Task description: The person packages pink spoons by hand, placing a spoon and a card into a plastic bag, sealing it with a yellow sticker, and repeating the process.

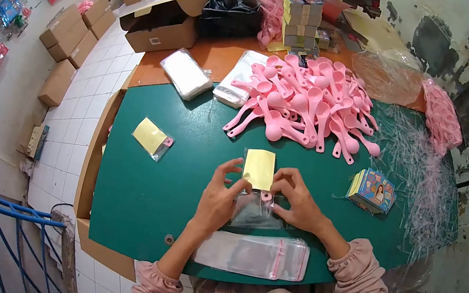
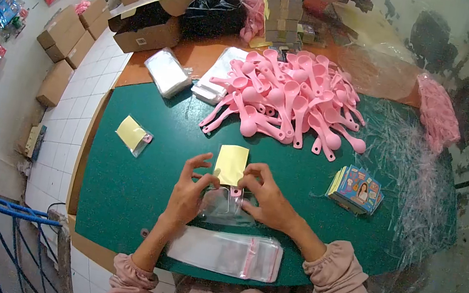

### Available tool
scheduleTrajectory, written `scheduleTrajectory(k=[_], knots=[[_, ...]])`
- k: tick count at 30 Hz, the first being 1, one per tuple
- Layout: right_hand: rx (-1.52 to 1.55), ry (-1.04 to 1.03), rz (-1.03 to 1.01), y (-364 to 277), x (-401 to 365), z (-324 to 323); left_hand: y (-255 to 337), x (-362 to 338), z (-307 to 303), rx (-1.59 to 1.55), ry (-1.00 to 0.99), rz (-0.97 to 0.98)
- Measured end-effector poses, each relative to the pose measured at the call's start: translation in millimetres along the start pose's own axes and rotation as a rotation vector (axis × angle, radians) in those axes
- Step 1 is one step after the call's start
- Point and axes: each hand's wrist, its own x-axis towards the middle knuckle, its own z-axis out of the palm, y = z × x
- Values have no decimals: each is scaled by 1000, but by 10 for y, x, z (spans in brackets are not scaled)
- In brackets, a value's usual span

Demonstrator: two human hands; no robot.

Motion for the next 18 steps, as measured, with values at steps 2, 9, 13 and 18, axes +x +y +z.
scheduleTrajectory(k=[2, 9, 13, 18], knots=[[-26, -52, -64, 46, -31, 18, -11, 1, 16, -11, -6, -43], [112, 4, 255, -23, -27, -73, 43, 5, -11, -110, -89, -71], [428, 18, 321, 62, -49, -39, 32, 8, 8, -243, -103, -173], [489, -23, 399, 145, -88, -29, 43, -19, 49, -255, -83, -212]])
